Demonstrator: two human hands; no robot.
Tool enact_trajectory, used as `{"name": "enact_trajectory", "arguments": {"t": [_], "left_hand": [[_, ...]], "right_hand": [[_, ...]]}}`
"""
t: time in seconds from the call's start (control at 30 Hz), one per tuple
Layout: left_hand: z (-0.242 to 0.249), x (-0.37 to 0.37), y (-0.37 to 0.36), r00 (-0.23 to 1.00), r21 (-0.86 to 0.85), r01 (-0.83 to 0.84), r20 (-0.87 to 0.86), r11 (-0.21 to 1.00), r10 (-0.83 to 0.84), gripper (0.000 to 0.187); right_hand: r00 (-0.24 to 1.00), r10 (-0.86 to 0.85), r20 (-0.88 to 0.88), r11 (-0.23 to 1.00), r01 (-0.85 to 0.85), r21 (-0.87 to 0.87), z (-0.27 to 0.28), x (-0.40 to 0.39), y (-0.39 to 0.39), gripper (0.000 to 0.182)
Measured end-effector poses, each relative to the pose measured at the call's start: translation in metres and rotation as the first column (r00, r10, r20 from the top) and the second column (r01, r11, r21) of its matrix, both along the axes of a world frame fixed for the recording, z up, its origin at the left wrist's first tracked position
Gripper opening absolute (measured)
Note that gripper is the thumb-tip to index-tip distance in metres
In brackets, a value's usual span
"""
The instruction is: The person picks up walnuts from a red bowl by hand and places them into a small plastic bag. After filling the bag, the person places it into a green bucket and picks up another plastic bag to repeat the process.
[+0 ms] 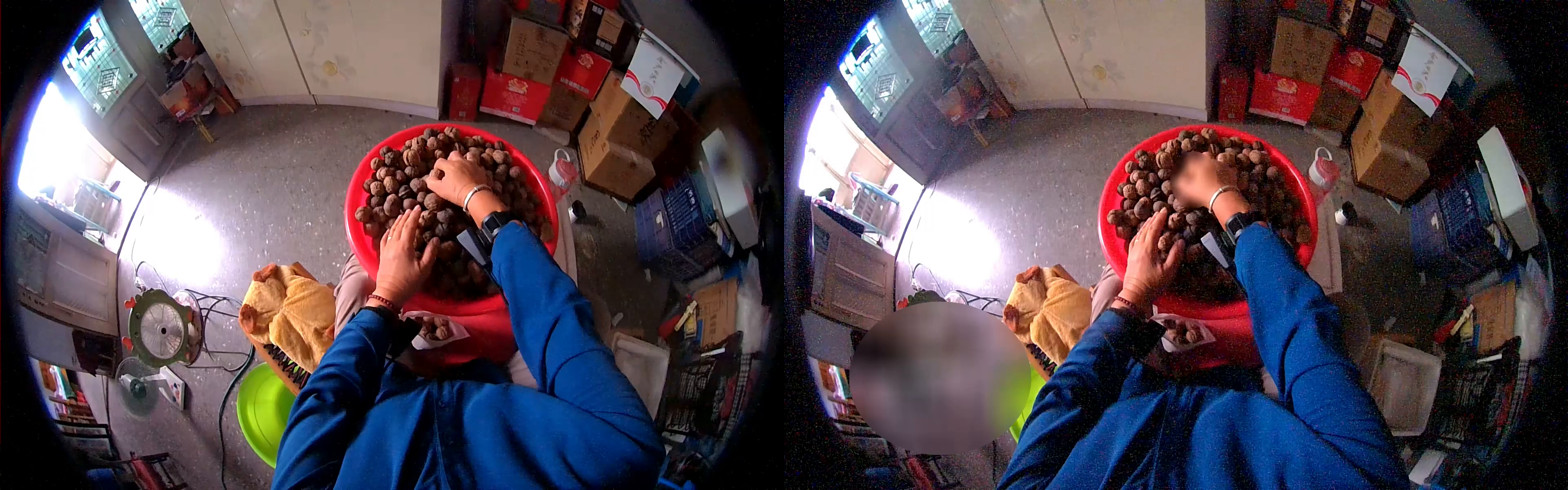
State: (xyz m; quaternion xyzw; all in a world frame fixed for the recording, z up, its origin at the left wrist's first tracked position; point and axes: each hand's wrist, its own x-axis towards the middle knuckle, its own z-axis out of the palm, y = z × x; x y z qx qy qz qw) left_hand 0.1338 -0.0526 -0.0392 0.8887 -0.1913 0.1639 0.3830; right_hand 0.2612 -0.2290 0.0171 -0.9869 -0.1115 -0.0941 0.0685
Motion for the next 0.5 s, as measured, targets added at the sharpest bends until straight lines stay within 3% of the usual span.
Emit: {"name": "enact_trajectory", "arguments": {"t": [0.03, 0.2, 0.5], "left_hand": [[0.001, 0.000, -0.001, 1.000, -0.011, 0.004, -0.012, 1.000, -0.004, 0.069], [0.001, -0.001, -0.002, 1.000, -0.014, 0.022, -0.012, 1.000, -0.022, 0.070], [0.007, -0.002, -0.004, 0.999, -0.091, 0.043, 0.006, 0.995, -0.043, 0.066]], "right_hand": [[0.999, -0.035, -0.032, 0.992, 0.039, 0.121, 0.000, -0.005, -0.002, 0.025], [0.987, -0.133, -0.092, 0.973, 0.147, 0.177, -0.016, -0.015, -0.007, 0.028], [0.997, 0.040, 0.070, 0.988, -0.049, 0.143, -0.027, -0.043, -0.009, 0.024]]}}
